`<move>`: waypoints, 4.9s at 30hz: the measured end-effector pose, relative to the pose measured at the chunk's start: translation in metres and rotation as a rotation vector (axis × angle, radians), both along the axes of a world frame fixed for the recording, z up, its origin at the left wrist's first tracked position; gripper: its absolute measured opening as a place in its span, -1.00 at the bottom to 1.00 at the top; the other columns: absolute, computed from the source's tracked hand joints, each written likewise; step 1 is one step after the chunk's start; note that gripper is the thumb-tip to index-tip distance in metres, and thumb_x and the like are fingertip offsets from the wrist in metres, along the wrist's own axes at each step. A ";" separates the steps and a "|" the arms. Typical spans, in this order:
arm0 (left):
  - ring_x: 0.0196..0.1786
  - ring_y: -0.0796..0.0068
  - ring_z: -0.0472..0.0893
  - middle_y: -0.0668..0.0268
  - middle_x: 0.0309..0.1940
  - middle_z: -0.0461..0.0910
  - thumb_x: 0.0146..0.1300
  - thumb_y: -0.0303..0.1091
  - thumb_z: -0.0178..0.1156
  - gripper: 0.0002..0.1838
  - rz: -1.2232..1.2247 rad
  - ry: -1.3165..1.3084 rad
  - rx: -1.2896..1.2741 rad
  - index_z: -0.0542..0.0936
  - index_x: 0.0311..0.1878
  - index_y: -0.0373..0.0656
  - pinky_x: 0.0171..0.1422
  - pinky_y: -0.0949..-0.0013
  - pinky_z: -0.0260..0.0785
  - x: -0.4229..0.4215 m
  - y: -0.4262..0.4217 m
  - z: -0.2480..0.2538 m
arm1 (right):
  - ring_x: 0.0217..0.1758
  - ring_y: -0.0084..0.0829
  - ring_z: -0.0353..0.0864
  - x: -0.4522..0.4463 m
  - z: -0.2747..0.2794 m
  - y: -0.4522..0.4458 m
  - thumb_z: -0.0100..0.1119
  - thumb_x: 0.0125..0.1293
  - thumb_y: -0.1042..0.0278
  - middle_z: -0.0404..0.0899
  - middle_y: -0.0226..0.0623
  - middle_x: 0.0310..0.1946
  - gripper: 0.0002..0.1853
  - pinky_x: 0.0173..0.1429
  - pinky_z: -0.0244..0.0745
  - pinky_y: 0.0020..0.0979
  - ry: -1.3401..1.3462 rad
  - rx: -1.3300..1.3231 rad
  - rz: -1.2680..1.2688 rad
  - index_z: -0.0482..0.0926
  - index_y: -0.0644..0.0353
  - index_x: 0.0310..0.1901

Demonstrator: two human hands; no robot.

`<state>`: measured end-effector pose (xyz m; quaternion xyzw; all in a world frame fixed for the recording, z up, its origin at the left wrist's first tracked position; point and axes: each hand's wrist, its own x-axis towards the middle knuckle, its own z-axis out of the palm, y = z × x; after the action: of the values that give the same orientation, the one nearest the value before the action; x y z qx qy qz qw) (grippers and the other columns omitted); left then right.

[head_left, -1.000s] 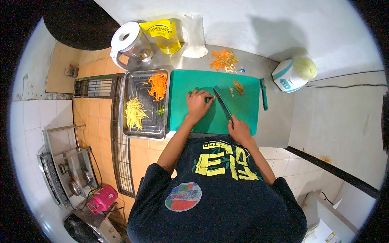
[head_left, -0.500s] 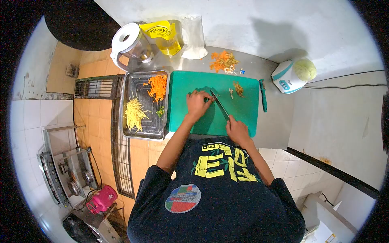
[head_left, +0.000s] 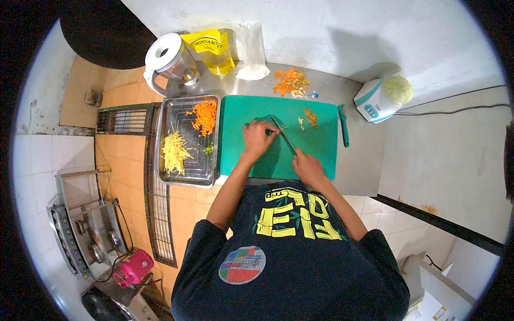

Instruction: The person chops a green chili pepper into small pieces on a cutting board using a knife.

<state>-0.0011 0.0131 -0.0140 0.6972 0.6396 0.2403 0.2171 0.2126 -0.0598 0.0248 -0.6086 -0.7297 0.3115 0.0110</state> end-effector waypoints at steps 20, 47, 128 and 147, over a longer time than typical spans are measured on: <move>-0.10 0.25 0.61 0.44 -0.31 0.71 0.08 -0.14 0.42 -0.87 0.052 0.026 0.126 0.73 -0.35 0.10 0.03 0.06 0.29 0.007 -0.009 0.014 | -0.37 0.27 0.60 0.036 0.003 -0.030 -0.01 0.48 0.21 0.59 0.23 -0.46 -0.71 -0.22 0.46 0.26 -0.019 0.011 0.027 0.43 0.21 0.07; -0.06 0.29 0.58 0.46 -0.29 0.69 0.08 -0.12 0.46 -0.86 0.014 0.032 0.098 0.74 -0.31 0.15 0.06 0.08 0.26 0.003 -0.008 0.011 | -0.23 0.25 0.63 0.028 0.015 -0.022 0.01 0.49 0.14 0.61 0.24 -0.35 -0.62 -0.08 0.48 0.22 -0.054 -0.045 -0.054 0.47 0.17 0.19; -0.29 0.34 0.57 0.33 -0.23 0.59 0.23 -0.36 0.30 -0.92 0.005 -0.257 0.326 0.60 -0.24 -0.07 -0.03 0.21 0.27 0.004 -0.001 -0.008 | -0.04 0.00 0.73 0.011 -0.008 0.237 0.33 0.26 -0.13 0.76 -0.06 -0.17 -0.58 0.07 0.61 -0.05 -0.032 0.259 -0.433 0.71 0.06 -0.10; -0.06 0.09 0.54 0.16 -0.13 0.55 0.30 -0.35 0.23 -0.85 0.005 -0.091 0.362 0.57 -0.09 -0.12 0.02 0.05 0.28 0.012 -0.001 -0.013 | -0.51 -0.48 0.62 0.027 -0.029 0.146 0.24 0.36 0.16 0.69 -0.30 -0.44 -0.73 -0.43 0.49 -0.36 0.817 0.210 -0.743 0.66 0.24 -0.24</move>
<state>0.0109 0.0116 -0.0273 0.7117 0.5772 0.3833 0.1161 0.2399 0.0863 -0.0040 -0.6502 -0.4298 0.4226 0.4625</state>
